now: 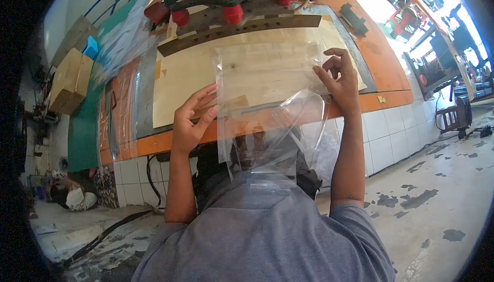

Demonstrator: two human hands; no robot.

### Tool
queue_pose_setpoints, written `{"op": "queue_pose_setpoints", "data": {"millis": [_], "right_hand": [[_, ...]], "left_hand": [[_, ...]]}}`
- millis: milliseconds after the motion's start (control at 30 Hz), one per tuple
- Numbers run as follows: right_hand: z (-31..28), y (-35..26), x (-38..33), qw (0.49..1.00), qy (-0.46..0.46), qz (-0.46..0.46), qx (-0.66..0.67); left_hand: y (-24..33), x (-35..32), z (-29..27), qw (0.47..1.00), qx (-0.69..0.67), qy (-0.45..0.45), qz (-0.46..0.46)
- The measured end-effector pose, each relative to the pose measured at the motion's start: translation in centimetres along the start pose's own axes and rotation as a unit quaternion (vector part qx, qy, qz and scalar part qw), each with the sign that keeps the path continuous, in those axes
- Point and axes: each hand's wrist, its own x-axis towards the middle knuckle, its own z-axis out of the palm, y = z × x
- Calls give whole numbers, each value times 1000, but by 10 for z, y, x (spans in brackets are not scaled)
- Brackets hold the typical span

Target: The person opens and separates layers of plastic sheets by hand, then positions and flattens them on a wooden board beneath a press machine.

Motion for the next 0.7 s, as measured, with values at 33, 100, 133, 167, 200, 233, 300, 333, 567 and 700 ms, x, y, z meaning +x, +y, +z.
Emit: {"op": "queue_pose_setpoints", "data": {"millis": [33,100,133,167,200,233,300,333,567,700], "right_hand": [[-1,2,-1,1000,-1,-2,4],[0,5,-2,1000,-3,-2,25],[0,5,-3,999,-20,4,48],[0,6,-2,998,-18,-2,54],[0,6,-4,997,-23,0,77],[0,7,-4,995,-29,1,100],[-3,6,-5,995,-29,-6,91],[-3,6,-7,993,-13,-6,117],[-7,8,-10,983,28,-13,178],[-8,3,-11,974,35,-12,222]], "left_hand": [[0,0,0,1000,-29,-1,-12],[-3,-2,0,998,-51,0,-20],[-6,-4,0,996,-82,6,-20],[-8,-5,-1,993,-113,11,-21],[-6,-4,0,994,-108,10,-18],[-4,-3,1,987,-156,31,-21],[-3,-1,-1,978,-201,52,-23],[-4,0,-5,970,-239,36,-23],[-8,0,-15,971,-237,-26,-26],[-7,5,-12,977,-206,-38,-35]]}}
